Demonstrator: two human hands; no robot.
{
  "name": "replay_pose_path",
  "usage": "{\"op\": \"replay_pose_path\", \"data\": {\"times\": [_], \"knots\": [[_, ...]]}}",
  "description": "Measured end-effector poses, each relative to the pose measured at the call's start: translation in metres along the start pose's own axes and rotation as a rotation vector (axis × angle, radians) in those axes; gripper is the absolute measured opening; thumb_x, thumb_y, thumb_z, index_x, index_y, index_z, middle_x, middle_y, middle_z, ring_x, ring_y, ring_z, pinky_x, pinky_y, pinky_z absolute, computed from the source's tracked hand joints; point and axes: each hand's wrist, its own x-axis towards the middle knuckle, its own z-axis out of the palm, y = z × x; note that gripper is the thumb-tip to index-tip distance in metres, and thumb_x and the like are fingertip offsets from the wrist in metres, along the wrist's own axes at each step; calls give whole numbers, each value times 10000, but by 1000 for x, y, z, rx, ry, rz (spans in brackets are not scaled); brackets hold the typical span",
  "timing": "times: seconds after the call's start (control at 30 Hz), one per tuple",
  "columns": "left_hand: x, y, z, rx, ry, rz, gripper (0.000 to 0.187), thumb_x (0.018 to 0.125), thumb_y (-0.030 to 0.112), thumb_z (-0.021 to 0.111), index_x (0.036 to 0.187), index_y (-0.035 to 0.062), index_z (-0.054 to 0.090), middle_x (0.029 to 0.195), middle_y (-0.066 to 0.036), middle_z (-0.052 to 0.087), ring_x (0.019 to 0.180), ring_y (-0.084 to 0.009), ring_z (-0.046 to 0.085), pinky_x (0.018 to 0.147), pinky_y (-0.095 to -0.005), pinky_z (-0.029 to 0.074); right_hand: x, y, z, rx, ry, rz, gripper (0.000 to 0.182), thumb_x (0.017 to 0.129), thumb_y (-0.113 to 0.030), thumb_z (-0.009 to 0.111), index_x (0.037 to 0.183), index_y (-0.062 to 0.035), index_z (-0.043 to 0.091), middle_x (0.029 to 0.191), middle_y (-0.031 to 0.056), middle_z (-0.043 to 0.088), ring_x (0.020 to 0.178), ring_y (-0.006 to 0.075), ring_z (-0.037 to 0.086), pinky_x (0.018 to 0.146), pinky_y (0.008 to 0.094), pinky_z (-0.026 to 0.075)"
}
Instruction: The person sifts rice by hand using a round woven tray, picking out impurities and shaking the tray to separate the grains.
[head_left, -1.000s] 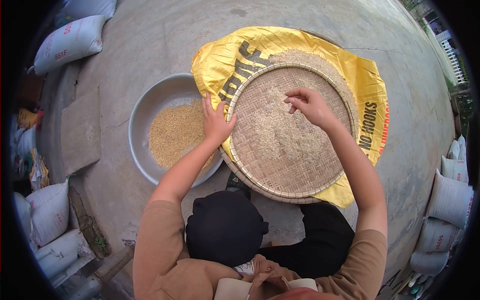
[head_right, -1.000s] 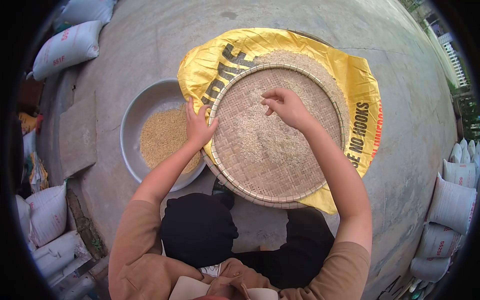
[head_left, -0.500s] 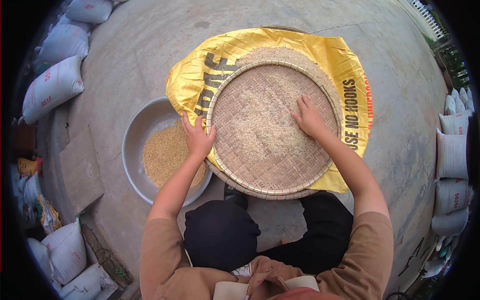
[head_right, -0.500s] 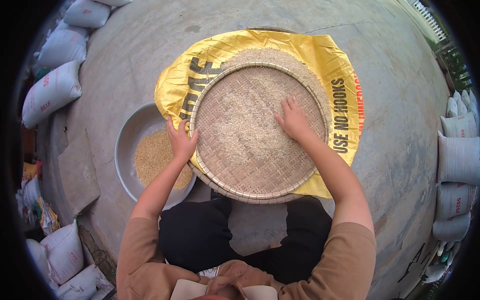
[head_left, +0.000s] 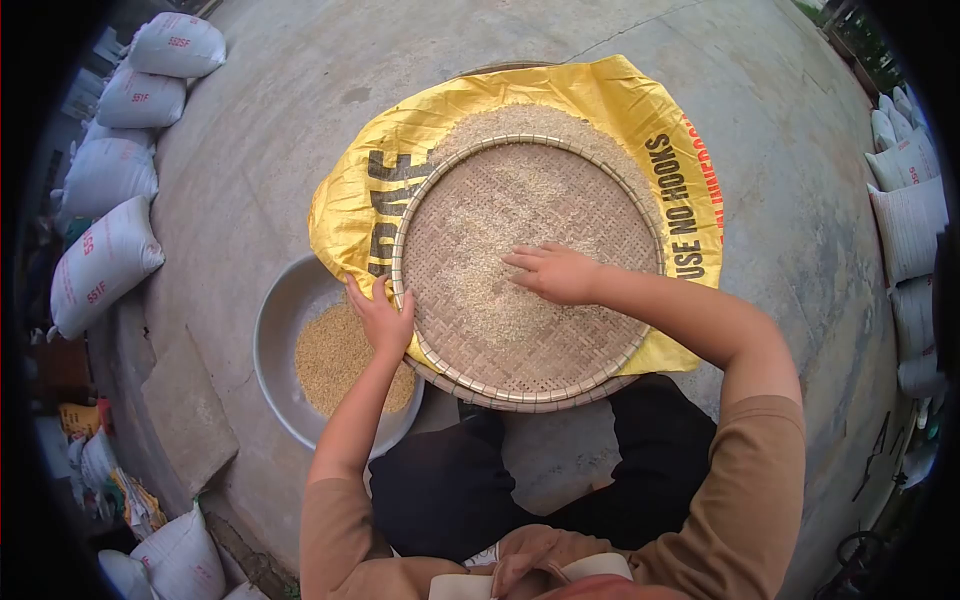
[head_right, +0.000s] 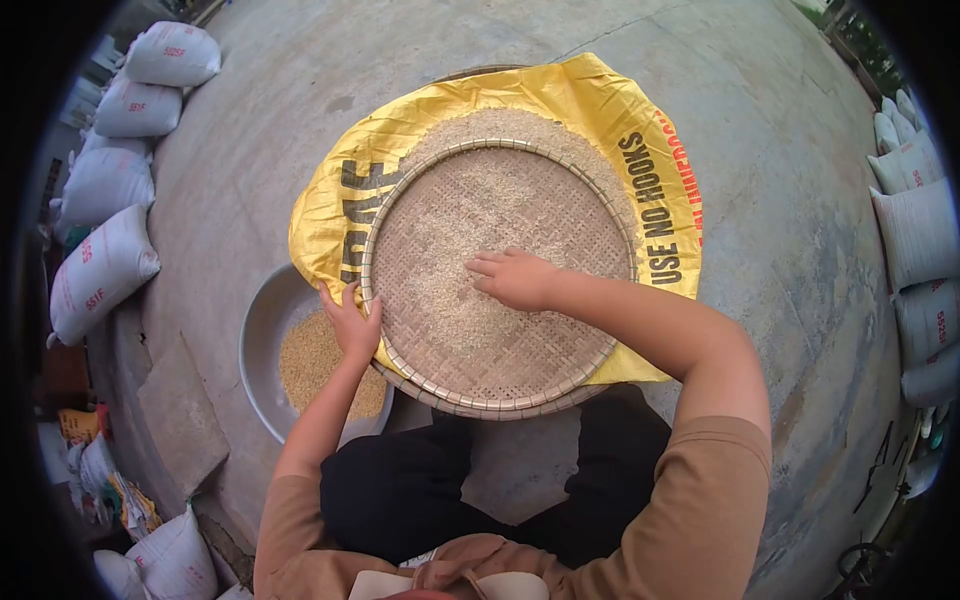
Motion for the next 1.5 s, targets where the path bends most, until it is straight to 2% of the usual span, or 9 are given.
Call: {"op": "replay_pose_path", "data": {"times": [0.2,0.3,0.33,0.4,0.6,0.83,0.93,1.13,1.5], "knots": [[-1,-1,3,11,-5,32,465,782,310,658,1158,74,521,1451,-280,94,1340,-465,126,1063,-504,240,24,90,-19,-32,184,643,578,927,-421,430,1399,-109,314,1496,115,214,1382,284,197,1087,471,233],[0,-3,2,47,-27,32,456,786,302,656,1154,72,520,1449,-284,92,1339,-466,130,1065,-502,236,43,61,20,-25,328,632,639,929,-488,385,1423,-100,266,1503,124,187,1397,282,138,1111,473,175],[-1,-4,3,49,-28,32,456,787,303,656,1154,71,520,1449,-284,94,1339,-466,131,1066,-502,233,43,48,28,18,281,493,632,938,-476,366,1430,-98,247,1499,118,198,1400,282,126,1121,476,145],[0,-2,4,36,-21,16,453,790,308,654,1151,68,522,1448,-284,102,1340,-465,132,1069,-500,226,38,21,38,75,187,217,582,946,-458,361,1408,-108,310,1495,98,214,1398,281,130,1117,483,153],[-2,-1,3,39,-10,25,453,788,327,650,1149,81,529,1452,-272,114,1337,-465,146,1068,-497,235,-32,-15,47,76,-5,-134,391,920,-347,454,1248,-153,541,1449,69,324,1367,236,245,1091,490,221],[-1,-3,5,49,1,18,459,782,334,653,1152,90,532,1456,-264,115,1338,-457,153,1064,-495,244,-100,28,22,56,297,-3,131,819,-208,609,888,-110,662,1161,52,566,1156,242,488,951,420,379],[-1,-5,6,74,7,30,458,784,331,651,1154,90,532,1454,-265,116,1338,-455,153,1063,-492,250,-104,29,11,89,725,203,101,742,-106,677,837,-88,646,1003,51,595,1037,245,541,842,379,448],[-1,-1,4,70,-7,19,451,792,319,641,1159,83,529,1454,-268,114,1340,-451,153,1054,-484,273,-87,40,20,284,618,337,123,765,-104,643,887,-90,642,895,57,567,881,254,558,766,359,468],[1,-1,6,97,-18,34,454,793,321,640,1161,80,529,1461,-269,93,1346,-449,142,1065,-479,250,-31,23,35,402,428,445,123,796,-214,633,876,-121,622,900,57,567,846,258,591,706,380,491]]}}
